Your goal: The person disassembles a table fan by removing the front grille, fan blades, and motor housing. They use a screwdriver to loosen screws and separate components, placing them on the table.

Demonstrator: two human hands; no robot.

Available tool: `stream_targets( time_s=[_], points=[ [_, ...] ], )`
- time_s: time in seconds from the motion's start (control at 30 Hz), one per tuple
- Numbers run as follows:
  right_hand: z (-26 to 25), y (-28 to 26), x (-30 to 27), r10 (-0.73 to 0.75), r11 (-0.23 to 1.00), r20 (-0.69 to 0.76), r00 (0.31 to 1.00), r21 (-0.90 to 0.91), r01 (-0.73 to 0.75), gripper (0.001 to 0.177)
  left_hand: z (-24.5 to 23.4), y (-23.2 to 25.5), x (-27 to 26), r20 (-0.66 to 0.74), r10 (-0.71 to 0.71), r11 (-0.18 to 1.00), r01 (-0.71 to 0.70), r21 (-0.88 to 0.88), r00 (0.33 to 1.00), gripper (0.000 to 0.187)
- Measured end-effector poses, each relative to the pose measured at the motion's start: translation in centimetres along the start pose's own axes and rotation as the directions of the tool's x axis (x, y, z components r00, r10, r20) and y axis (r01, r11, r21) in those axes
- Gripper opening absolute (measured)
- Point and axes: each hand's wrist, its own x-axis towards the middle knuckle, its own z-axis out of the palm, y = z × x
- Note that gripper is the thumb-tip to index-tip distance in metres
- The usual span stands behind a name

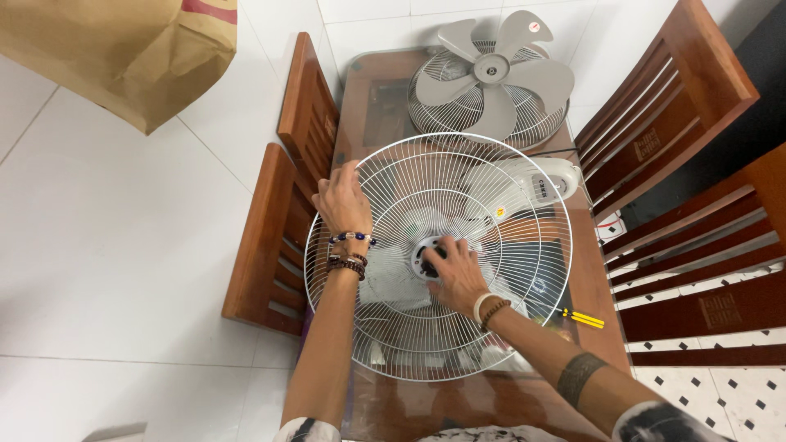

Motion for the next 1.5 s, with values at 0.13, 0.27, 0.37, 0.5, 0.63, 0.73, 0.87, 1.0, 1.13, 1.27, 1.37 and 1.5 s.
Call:
stream_targets(
  time_s=[0.13,0.27,0.37,0.5,0.63,0.73,0.87,1.0,1.13,1.27,1.37,1.5],
  points=[
    [-2.0,-2.0,0.6,0.528,0.736,0.389,0.755,0.233,-0.635,0.06,0.3,0.0,0.0,-0.013,0.004,1.0,-0.004,0.006,1.0,0.02],
    [-0.9,-2.3,1.2,0.51,0.712,0.343,0.789,0.345,-0.611,0.054,0.4,0.1,-0.1,-0.036,0.01,1.0,-0.01,0.012,0.999,0.018],
    [-0.8,-2.4,1.4,0.511,0.748,0.317,0.799,0.293,-0.595,0.058,0.2,0.0,-0.1,-0.028,-0.003,1.0,0.003,0.022,1.0,0.018],
    [0.8,-2.3,0.5,0.443,0.867,0.2,0.874,0.152,-0.474,0.069,0.3,0.1,-0.2,-0.006,-0.012,1.0,0.012,0.019,1.0,0.018],
    [4.2,1.1,-0.9,-0.032,0.983,0.111,0.993,-0.179,0.051,0.049,0.6,-0.3,-0.1,-0.01,0.004,1.0,-0.004,0.008,1.0,0.02],
    [6.4,3.3,-3.3,-0.427,0.862,0.159,0.89,-0.228,0.454,0.026,1.8,-0.6,-1.5,0.005,0.042,0.999,-0.042,0.005,0.999,0.026],
    [7.2,2.8,-5.5,-0.344,0.931,0.102,0.933,-0.094,0.353,0.036,3.2,-1.9,-3.2,0.02,0.028,1.0,-0.028,0.008,0.999,0.026],
    [6.0,1.4,-5.9,-0.276,0.961,0.104,0.956,0.011,0.276,0.038,2.6,-2.9,-3.6,0.03,0.028,1.0,-0.027,-0.01,0.999,0.024],
    [5.1,0.5,-6.6,-0.212,0.976,0.121,0.97,0.078,0.203,0.042,2.2,-2.4,-3.4,0.016,-0.002,1.0,0.002,-0.007,1.0,0.021],
    [5.7,1.1,-7.8,-0.149,0.977,0.041,0.988,0.158,0.141,0.031,1.1,-2.2,-3.3,0.035,0.032,0.998,-0.031,-0.046,0.999,0.022],
    [4.1,2.4,-9.6,-0.062,0.961,-0.043,0.997,0.268,0.071,0.029,0.2,-2.1,-3.0,0.075,0.039,0.995,-0.031,-0.093,0.996,0.016],
    [0.3,4.4,-10.4,0.135,0.897,-0.184,0.973,0.439,-0.042,0.026,-0.4,-3.2,-2.3,0.171,0.026,0.976,0.012,-0.216,0.985,0.016]
  ],
)
